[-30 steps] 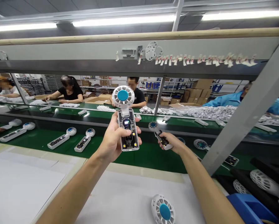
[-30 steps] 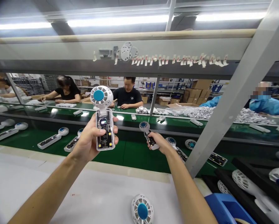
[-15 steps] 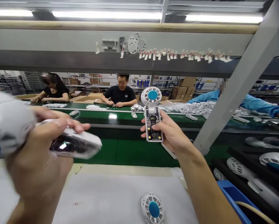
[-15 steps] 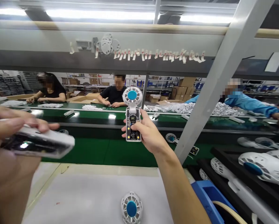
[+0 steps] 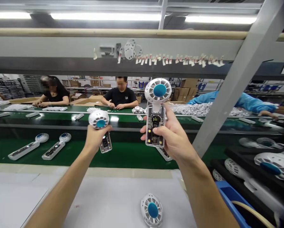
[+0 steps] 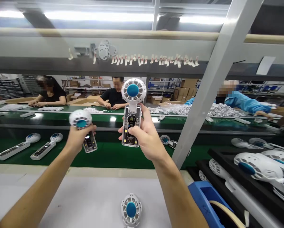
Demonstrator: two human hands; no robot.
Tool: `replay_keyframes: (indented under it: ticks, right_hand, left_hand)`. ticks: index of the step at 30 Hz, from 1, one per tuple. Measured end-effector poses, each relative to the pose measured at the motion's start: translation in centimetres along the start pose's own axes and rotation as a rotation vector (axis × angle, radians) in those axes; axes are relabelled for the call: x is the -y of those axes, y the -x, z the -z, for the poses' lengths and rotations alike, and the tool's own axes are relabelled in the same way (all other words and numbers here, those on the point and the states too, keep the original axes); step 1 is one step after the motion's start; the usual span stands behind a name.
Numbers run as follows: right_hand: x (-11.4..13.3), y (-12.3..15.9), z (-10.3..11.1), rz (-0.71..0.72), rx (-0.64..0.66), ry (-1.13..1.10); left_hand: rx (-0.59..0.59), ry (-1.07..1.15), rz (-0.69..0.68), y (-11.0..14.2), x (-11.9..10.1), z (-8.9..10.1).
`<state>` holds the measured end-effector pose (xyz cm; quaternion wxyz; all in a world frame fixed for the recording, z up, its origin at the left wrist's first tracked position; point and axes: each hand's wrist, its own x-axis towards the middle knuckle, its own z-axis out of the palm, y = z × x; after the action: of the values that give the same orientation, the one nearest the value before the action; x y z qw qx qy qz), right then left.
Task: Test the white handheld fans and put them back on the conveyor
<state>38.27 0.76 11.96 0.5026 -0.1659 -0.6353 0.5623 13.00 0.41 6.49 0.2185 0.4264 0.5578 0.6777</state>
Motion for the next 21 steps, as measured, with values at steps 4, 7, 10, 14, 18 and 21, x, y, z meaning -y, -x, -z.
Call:
replay_keyframes:
  ticks: [4, 7, 10, 14, 18, 21]
  right_hand:
    - [0.4, 0.3, 0.1, 0.014, 0.02, -0.017]
    - [1.0, 0.6, 0.3, 0.003, 0.005, -0.038]
    - [1.7, 0.8, 0.6, -0.018, -0.029, -0.048]
    - [2.4, 0.7, 1.0, -0.044, -0.064, -0.072]
    - [2.7, 0.7, 1.3, -0.013, -0.055, -0.104]
    - [2.7, 0.9, 1.2, -0.029, -0.018, -0.115]
  left_hand:
    - [0.065, -0.208, 0.251, -3.0, 6.0, -1.0]
    - [0.061, -0.365, 0.35, -3.7, 9.6, -0.9]
    - [-0.021, -0.506, 0.362, -3.9, 11.4, 0.0]
    - [-0.103, -0.597, 0.244, -3.4, 11.2, 1.2]
    - [0.046, -0.49, 0.075, -1.8, 10.3, -1.4]
    - [0.25, -0.265, 0.003, 0.2, 9.9, -6.4]
